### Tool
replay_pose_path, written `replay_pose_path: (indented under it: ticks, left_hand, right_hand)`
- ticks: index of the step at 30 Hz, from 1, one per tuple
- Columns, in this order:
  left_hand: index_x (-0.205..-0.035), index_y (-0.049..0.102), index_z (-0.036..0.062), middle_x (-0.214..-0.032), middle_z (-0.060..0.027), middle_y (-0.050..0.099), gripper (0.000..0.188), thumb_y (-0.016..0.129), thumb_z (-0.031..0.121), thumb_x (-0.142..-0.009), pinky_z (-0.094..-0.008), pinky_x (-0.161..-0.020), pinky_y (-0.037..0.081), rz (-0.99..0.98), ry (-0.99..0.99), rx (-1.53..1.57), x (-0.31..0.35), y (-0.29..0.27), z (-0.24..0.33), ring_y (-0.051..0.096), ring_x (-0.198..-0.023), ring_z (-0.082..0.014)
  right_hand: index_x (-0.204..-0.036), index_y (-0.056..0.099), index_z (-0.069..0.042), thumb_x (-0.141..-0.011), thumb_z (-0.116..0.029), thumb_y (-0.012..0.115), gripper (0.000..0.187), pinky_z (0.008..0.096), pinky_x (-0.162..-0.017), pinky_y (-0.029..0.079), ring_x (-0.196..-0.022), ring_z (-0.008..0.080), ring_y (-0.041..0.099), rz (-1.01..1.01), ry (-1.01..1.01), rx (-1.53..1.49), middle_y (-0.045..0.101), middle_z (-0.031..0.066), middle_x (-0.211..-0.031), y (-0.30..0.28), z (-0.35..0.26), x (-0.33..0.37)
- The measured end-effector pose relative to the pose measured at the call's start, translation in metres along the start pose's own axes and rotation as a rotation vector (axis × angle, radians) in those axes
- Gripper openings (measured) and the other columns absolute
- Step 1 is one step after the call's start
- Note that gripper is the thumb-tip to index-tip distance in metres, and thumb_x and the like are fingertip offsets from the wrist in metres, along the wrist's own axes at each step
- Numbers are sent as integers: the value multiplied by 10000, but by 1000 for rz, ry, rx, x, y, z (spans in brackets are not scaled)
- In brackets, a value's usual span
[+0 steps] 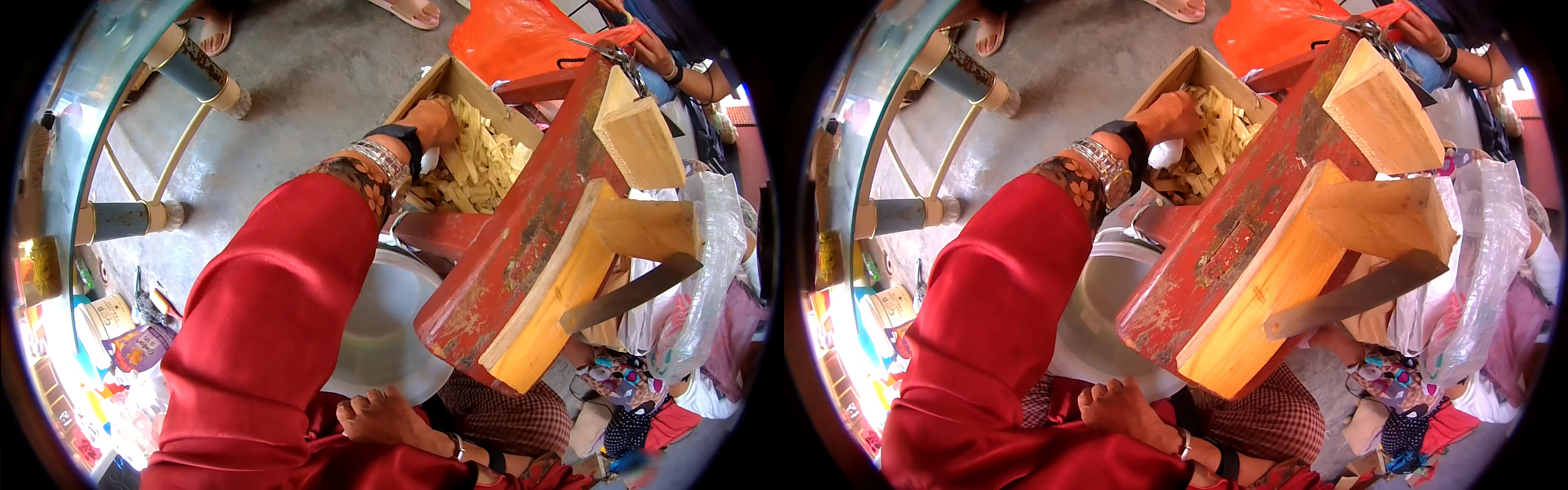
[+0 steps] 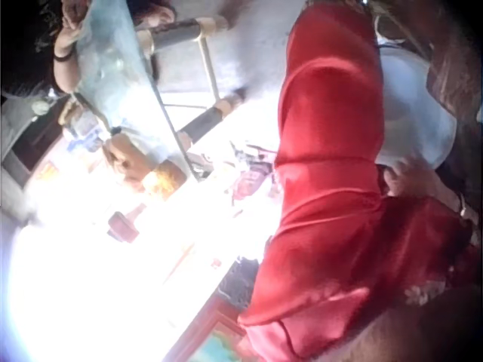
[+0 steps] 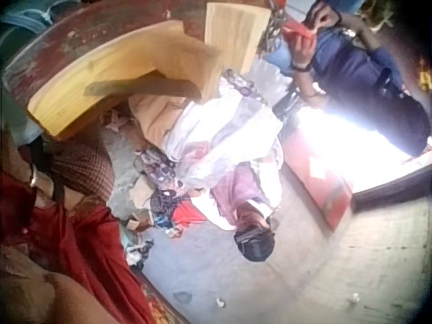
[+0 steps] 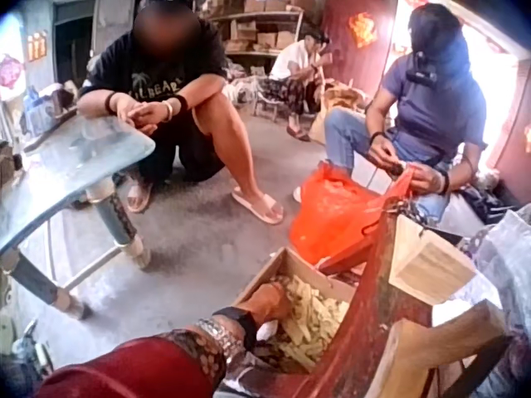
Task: The person takes strips of paper and wraps them around a small yellow object by hand, using a white cloth for grip.
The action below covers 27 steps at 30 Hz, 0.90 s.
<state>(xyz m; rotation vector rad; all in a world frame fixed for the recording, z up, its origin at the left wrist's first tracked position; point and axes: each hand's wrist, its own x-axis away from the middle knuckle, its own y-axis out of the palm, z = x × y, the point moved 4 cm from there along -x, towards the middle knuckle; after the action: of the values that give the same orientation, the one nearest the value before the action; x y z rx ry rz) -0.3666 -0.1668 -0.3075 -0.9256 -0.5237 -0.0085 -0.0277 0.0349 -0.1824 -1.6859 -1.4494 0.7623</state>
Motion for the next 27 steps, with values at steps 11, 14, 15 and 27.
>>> replay_pose_path:
  ticks: [11,14,15,27]
  left_hand:
    - [-1076,617,4,-914,-228,656,283,485,94,-843,-385,-750,519,439,152,398,63,-47,16,667,-805,-327]
    - [-1046,606,-12,-815,-142,622,232,518,133,-888,-349,-698,496,494,245,550,81,-63,12,595,-738,-231]
    - [-1043,600,-18,-719,-90,618,220,530,136,-901,-308,-608,508,521,277,563,89,-71,14,598,-608,-148]
    - [-920,524,13,-814,-80,628,158,640,35,-814,-225,-505,412,506,307,1072,256,-140,9,473,-533,-76]
  right_hand:
    - [-702,341,-210,-753,-263,516,190,337,-626,302,-712,148,326,13,145,61,257,-19,-720,39,-20,23]
    - [-708,354,-201,-750,-248,515,173,331,-629,320,-697,150,347,67,152,110,280,-16,-711,36,-26,22]
    - [-712,382,-197,-752,-242,521,151,329,-626,339,-688,147,380,44,162,190,315,-23,-704,35,-31,20]
    - [-911,591,-77,-812,-141,546,126,350,-607,496,-687,234,625,-35,-124,-48,588,67,-752,-52,-47,-6]
